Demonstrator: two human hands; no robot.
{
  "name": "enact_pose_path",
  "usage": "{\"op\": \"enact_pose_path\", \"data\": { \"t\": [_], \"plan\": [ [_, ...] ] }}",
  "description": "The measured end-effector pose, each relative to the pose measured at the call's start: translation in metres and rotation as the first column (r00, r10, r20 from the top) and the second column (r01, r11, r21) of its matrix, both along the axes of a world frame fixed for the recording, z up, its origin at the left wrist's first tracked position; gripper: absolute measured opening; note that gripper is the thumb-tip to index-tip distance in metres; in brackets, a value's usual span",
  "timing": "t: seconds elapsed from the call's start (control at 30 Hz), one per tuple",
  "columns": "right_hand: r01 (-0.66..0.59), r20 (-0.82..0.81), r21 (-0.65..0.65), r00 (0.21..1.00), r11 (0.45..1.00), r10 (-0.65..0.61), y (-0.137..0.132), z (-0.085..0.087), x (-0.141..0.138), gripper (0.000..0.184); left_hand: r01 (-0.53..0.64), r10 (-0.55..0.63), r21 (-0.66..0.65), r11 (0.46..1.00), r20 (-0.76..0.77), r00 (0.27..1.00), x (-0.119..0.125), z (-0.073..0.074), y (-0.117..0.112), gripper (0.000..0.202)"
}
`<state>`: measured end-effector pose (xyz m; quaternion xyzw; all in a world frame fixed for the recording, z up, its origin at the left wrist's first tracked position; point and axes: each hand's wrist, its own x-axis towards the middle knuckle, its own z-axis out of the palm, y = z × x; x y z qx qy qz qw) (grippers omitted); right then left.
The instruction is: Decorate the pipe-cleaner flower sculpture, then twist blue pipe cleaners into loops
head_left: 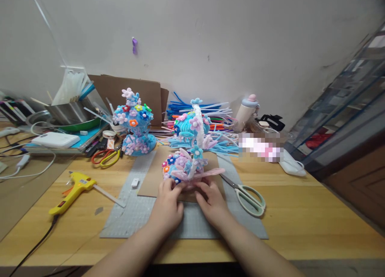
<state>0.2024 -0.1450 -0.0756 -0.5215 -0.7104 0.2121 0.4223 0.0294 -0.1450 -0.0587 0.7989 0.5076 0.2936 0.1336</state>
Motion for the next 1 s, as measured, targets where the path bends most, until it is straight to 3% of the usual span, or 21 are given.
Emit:
{"op": "enact_pose_path", "data": {
  "t": [0.73, 1.0],
  "plan": [
    [0.016, 0.020, -0.009, 1.000, 1.000, -0.015, -0.0006, 0.0011, -0.0011, 0.031, -0.004, 0.004, 0.003, 1.000, -0.002, 1.000, -0.0022, -0.0010, -0.0008, 0.062],
    [-0.003, 0.027, -0.033, 1.000, 0.999, 0.004, -0.0006, 0.0003, -0.0001, 0.032, 0.003, -0.002, 0.026, 1.000, -0.067, 0.998, -0.0010, -0.0003, -0.0021, 0.063]
  ]
}}
